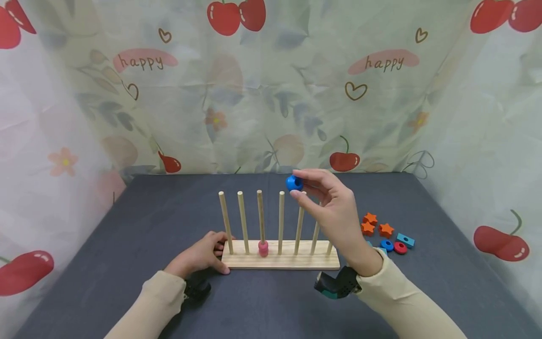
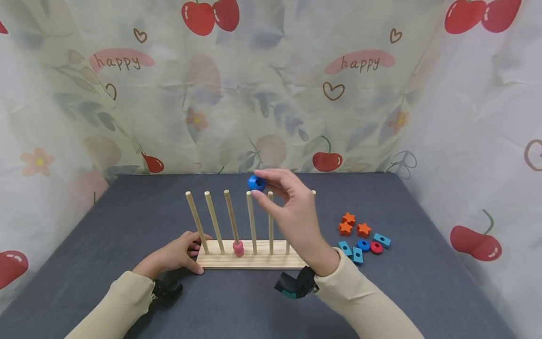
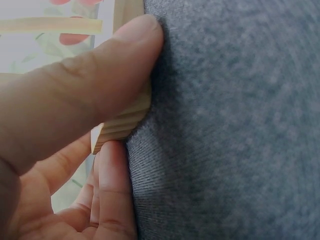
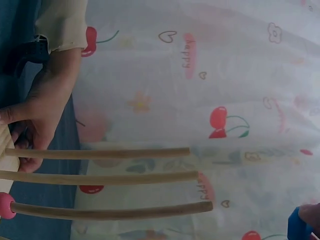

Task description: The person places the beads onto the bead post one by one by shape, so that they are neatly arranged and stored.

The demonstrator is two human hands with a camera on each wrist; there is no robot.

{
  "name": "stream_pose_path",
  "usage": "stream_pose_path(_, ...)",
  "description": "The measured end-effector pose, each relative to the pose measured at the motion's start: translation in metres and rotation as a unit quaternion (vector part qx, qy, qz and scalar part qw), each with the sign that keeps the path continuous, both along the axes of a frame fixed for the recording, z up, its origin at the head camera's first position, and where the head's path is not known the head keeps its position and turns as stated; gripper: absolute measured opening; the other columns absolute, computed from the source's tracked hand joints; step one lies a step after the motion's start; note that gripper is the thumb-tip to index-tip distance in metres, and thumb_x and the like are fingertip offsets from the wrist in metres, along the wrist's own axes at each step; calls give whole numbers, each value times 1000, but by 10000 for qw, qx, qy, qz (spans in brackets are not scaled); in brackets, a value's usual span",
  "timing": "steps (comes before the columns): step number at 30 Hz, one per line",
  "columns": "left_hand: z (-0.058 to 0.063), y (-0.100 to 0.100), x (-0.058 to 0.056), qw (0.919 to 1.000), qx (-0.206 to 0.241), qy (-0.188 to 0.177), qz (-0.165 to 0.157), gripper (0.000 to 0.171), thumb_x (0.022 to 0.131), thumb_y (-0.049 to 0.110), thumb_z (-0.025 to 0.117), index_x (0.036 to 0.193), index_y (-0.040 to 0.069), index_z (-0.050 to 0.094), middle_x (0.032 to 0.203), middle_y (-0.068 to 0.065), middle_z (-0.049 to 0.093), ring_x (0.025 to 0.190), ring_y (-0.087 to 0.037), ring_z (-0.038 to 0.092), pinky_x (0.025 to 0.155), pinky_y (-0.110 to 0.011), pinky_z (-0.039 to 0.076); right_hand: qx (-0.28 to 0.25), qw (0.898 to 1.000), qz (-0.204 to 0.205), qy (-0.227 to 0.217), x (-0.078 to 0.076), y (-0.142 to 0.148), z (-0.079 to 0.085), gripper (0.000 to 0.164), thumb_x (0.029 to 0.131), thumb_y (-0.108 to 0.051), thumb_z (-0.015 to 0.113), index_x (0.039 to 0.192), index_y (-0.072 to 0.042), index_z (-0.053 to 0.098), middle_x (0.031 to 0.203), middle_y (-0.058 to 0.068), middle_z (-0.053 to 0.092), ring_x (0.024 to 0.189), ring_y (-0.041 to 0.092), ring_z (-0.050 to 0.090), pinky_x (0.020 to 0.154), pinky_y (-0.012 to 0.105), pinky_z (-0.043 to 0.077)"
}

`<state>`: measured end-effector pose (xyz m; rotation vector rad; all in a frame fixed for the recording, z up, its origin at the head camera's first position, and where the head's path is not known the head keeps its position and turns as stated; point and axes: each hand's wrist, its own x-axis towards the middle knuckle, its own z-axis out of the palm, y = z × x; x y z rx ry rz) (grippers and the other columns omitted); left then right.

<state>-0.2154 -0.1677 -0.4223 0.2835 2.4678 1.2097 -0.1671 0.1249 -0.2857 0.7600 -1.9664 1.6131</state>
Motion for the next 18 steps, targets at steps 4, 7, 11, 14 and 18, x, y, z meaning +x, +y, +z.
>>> stream_pose_path(4,-1,-1,0,10000,32,-7,-39,74,60,-2,89,126,4,56,117,-16,41,108,-28,49,96,-43,49,169,9998,-73,63,-7,-7,-9,35,83,2,72,117,-2,66,116,8,63,106,11,64,95,27,50)
stream_pose_path(7,-1,-1,-1,10000,19,-5,-64,75,60,-2,89,126,4,56,117,-16,41,108,-27,49,96,-43,49,339,9988,-276,234,-11,-10,-15,34,81,0,75,114,-5,69,116,6,64,108,13,62,96,27,50)
stream_pose_path(11,-1,-1,-1,10000,-11,0,-73,75,60,-1,89,127,5,56,116,-16,41,108,-27,49,95,-42,49,636,9950,-614,455,-15,-13,-20,34,80,-3,77,113,-8,70,117,3,65,110,14,61,97,25,49)
stream_pose_path(14,-1,-1,-2,10000,-39,2,-79,77,60,-1,90,129,5,55,116,-16,41,108,-27,50,95,-42,49,802,9933,-709,431,-17,-13,-23,33,82,-7,76,114,-9,70,116,2,65,107,13,61,92,19,49)
stream_pose_path(18,-2,-1,-3,9999,-116,3,-74,79,60,0,90,130,5,55,116,-16,41,109,-27,51,95,-42,50,946,9924,-760,214,-19,-14,-27,29,84,-12,75,114,-11,70,114,0,64,97,11,58,72,21,45)
